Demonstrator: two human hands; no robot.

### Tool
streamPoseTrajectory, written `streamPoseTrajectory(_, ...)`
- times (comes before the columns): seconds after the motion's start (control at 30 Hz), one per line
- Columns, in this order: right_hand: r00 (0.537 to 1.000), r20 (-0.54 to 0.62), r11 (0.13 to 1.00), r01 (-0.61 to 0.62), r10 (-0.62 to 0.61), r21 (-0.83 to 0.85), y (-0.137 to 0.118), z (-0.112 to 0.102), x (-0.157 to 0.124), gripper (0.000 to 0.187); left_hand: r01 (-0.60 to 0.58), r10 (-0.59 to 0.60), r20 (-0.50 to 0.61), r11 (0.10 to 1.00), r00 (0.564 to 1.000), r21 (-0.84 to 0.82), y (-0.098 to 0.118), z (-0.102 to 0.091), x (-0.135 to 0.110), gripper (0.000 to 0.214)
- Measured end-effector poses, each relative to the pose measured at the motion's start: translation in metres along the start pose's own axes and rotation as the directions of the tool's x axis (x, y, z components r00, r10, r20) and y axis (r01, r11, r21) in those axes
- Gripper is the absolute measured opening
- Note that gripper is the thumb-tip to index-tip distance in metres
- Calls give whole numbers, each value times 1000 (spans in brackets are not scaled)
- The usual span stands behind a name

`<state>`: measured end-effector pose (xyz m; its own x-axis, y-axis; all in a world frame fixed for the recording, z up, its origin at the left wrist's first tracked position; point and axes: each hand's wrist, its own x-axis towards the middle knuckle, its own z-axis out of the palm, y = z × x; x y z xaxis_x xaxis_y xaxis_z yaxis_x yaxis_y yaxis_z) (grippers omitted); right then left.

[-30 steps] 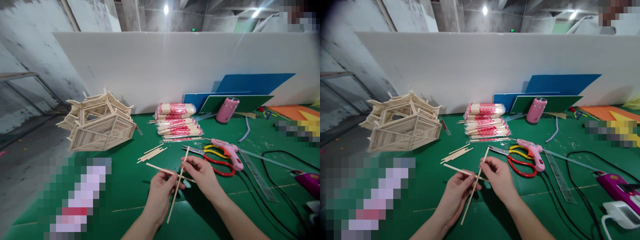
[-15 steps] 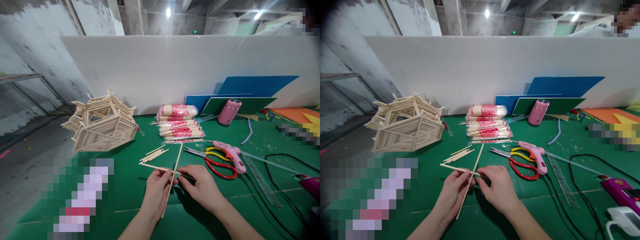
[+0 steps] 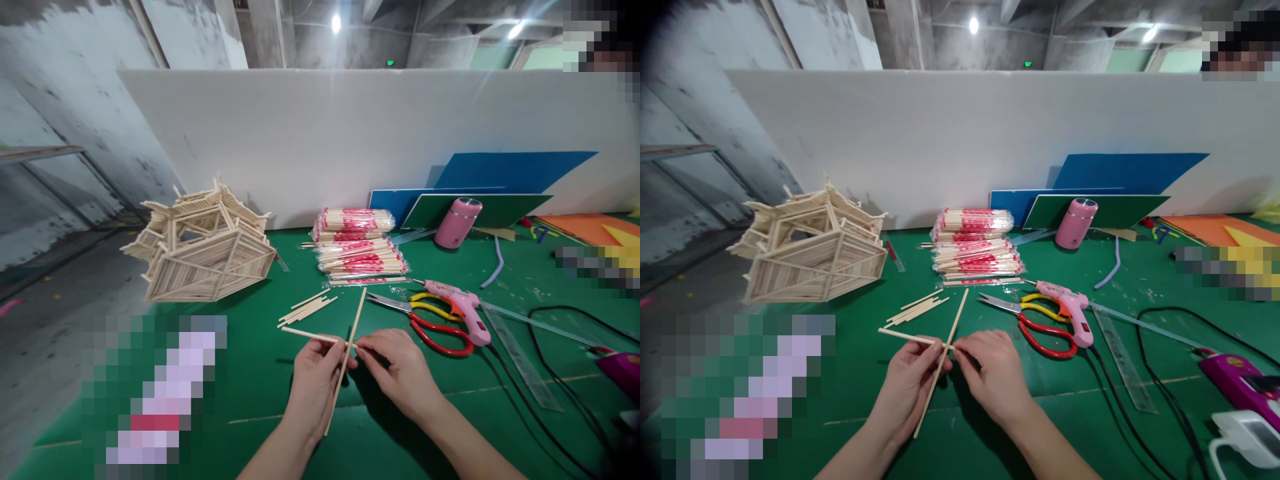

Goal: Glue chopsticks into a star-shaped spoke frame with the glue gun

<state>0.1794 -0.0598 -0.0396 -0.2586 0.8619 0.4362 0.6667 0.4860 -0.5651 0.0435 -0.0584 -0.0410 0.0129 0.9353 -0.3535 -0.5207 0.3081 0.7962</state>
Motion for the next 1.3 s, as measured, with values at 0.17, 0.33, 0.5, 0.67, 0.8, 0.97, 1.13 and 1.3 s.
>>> streamPoseTrajectory(0.17, 1000, 6, 1000, 9, -9, -18, 0, 0, -1, 17, 3, -3, -4, 1000, 1000, 22, 1, 1, -1, 19)
streamPoseTrajectory(0.33, 1000, 11, 1000, 11, -10, -12, 1, 0, -1, 17, -7, 7, 7, 1000, 1000, 26, 0, 1, -1, 19)
streamPoseTrajectory(0.5, 1000, 23, 1000, 5, -5, -6, 0, 0, -1, 16, -12, 12, 5, 999, 1000, 39, 1, 1, -2, 18)
streamPoseTrajectory(0.67, 1000, 23, 1000, 6, -5, -22, 0, -1, -1, 15, -10, 9, 10, 999, 1000, 36, 1, 2, -2, 17)
streamPoseTrajectory(0.8, 1000, 24, 1000, 3, -3, -13, 0, 0, -1, 15, -15, 14, 20, 999, 1000, 48, 1, 1, -2, 16)
streamPoseTrajectory(0.97, 1000, 27, 1000, -1, 1, 5, 1, 0, -2, 15, -21, 19, 24, 998, 1000, 53, 0, 0, -2, 16)
streamPoseTrajectory(1.13, 999, 49, 1000, -12, 11, 10, 2, 1, -2, 15, -27, 26, 31, 998, 999, 56, -2, -1, -1, 15)
streamPoseTrajectory(1.3, 997, 73, 999, -37, 37, -2, 2, 1, 0, 16, -20, 20, 34, 1000, 999, 19, -3, -3, 2, 15)
